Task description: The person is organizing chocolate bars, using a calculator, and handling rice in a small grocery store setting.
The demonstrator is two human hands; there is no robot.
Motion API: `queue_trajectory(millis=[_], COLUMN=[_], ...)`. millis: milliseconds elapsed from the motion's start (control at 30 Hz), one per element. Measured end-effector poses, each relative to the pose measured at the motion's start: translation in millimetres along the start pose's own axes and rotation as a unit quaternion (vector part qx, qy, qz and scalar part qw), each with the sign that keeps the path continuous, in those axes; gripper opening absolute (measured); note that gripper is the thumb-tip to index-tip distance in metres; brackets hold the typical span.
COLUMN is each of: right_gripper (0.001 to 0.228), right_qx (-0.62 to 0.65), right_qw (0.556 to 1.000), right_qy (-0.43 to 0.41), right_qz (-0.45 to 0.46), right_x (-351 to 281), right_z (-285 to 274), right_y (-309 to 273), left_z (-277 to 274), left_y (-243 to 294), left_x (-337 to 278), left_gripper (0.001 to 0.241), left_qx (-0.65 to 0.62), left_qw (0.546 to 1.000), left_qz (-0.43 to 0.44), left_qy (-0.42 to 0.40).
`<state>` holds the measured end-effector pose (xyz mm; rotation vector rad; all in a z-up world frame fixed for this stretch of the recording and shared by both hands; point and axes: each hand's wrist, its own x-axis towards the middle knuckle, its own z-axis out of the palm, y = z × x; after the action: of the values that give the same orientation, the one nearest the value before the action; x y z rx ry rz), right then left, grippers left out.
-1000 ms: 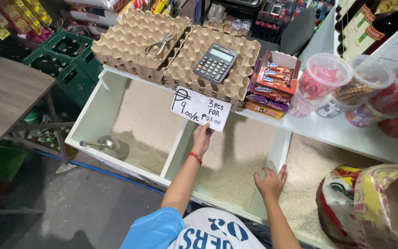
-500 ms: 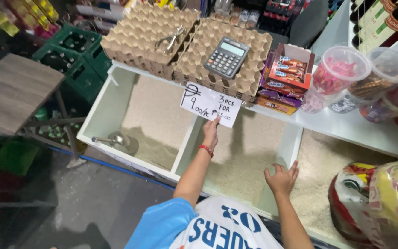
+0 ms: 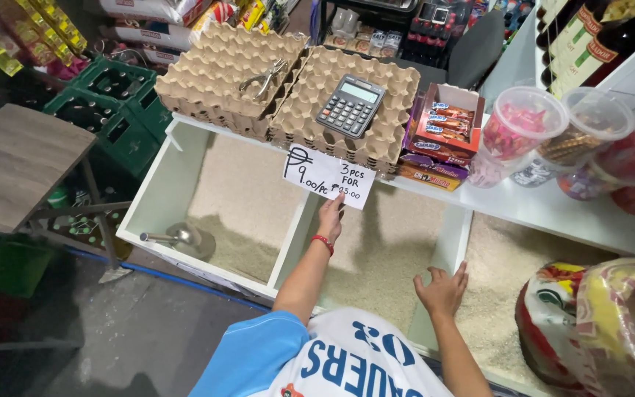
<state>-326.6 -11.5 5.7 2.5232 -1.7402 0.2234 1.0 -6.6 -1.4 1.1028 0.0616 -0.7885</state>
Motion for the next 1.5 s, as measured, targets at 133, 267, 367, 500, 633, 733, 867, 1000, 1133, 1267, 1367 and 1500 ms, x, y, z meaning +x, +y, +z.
queue_trajectory(millis=[133, 267, 367, 500, 633, 733, 867, 1000, 1133, 1267, 1367, 1500], right_gripper=[0.048, 0.044, 0.042, 0.04, 0.043, 0.042, 0.053, 0.048, 0.046, 0.048, 0.039, 0.028], right_qx=[0.007, 0.024, 0.041, 0.054, 0.052, 0.073, 0.141, 0.194, 0.223, 0.227, 0.196, 0.157], right_qw=[1.0, 0.999, 0.997, 0.992, 0.993, 0.991, 0.988, 0.948, 0.909, 0.898, 0.894, 0.927], right_qy=[0.015, 0.037, 0.057, 0.105, 0.107, 0.113, 0.046, 0.174, 0.214, 0.22, 0.269, 0.265], right_qz=[-0.009, -0.017, -0.019, -0.032, -0.023, -0.011, -0.036, -0.181, -0.279, -0.305, -0.299, -0.215], right_x=[-4.3, -0.3, 0.7, 1.0, 2.7, -2.1, 14.0, 67.5, 145.0, 198.3, 228.7, 247.3], right_z=[7.0, 20.4, 32.1, 46.3, 59.8, 53.0, 49.3, 15.6, -104.4, -171.2, -141.9, -99.3], right_y=[5.9, 10.8, 15.7, 22.1, 29.8, 30.5, 22.0, -44.5, -171.5, -268.5, -317.0, -343.6], left_z=[-5.6, -13.9, -24.6, -76.1, -174.0, -242.6, -277.8, -280.3, -281.8, -288.2, -304.1, -336.1], left_y=[0.8, 4.6, 11.0, 8.8, 33.2, 54.0, 75.8, 84.9, 103.8, 97.5, 94.7, 115.8], left_x=[-16.3, -29.0, -37.9, -55.0, -83.5, -109.8, -126.1, -121.9, -113.2, -108.5, -99.4, -114.7], left_gripper=[0.027, 0.017, 0.013, 0.031, 0.035, 0.04, 0.027, 0.031, 0.045, 0.048, 0.047, 0.037], left_qx=[-0.023, -0.056, -0.035, 0.097, 0.276, 0.191, 0.169, 0.107, 0.126, 0.14, 0.115, 0.051], left_qw=[1.0, 0.998, 0.996, 0.981, 0.954, 0.981, 0.982, 0.991, 0.983, 0.979, 0.981, 0.96], left_qz=[-0.005, -0.017, -0.023, -0.027, 0.004, 0.002, 0.073, 0.028, -0.114, -0.14, -0.155, -0.233], left_qy=[-0.009, -0.04, -0.077, -0.166, -0.116, -0.02, 0.046, 0.079, 0.076, 0.048, 0.015, -0.148])
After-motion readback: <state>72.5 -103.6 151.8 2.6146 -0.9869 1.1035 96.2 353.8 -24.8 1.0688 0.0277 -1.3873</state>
